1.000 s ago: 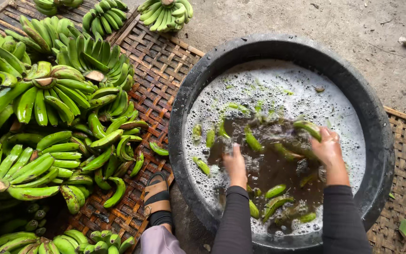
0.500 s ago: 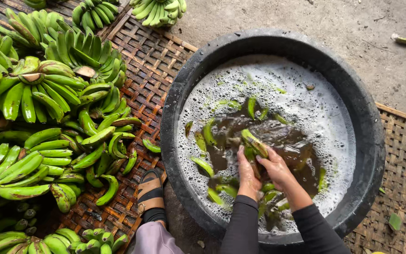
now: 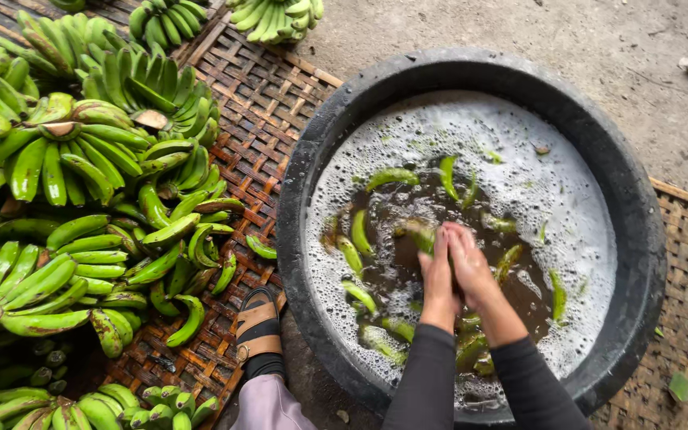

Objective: The person washes several green bananas in a large black basin of soapy water by hand. The person picks up small clusters and individual bananas, rinses them in the basin, and places them onto a woven tray or next to a pile.

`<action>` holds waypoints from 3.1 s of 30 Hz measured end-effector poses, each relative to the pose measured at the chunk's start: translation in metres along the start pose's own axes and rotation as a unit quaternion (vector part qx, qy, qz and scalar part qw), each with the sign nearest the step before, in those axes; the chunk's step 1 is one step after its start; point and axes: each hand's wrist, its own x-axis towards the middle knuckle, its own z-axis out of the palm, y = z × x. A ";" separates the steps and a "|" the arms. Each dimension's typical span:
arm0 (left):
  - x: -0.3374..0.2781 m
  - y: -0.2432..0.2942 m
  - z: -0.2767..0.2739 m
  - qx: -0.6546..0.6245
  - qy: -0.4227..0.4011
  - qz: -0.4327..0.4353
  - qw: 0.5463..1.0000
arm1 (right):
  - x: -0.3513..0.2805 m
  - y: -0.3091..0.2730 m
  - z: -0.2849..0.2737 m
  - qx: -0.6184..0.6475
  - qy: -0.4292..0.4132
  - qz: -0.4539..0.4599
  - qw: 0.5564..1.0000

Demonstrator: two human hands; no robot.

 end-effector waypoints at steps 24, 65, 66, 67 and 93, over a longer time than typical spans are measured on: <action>-0.091 0.250 -0.093 -0.077 0.198 0.580 0.787 | -0.047 -0.178 0.174 0.041 -0.246 -0.339 0.907; 0.040 -0.048 -0.055 0.072 0.160 -0.104 0.979 | 0.013 0.147 -0.014 0.273 0.021 0.128 0.953; 0.035 -0.045 -0.054 0.063 0.173 -0.119 0.976 | 0.010 0.144 -0.011 0.263 0.021 0.133 0.955; 0.028 -0.040 -0.051 0.054 0.186 -0.133 0.972 | 0.007 0.135 -0.010 0.253 0.021 0.138 0.957; -0.057 0.133 0.008 -0.077 -0.023 0.104 0.991 | -0.033 -0.095 0.058 0.185 -0.037 -0.224 0.956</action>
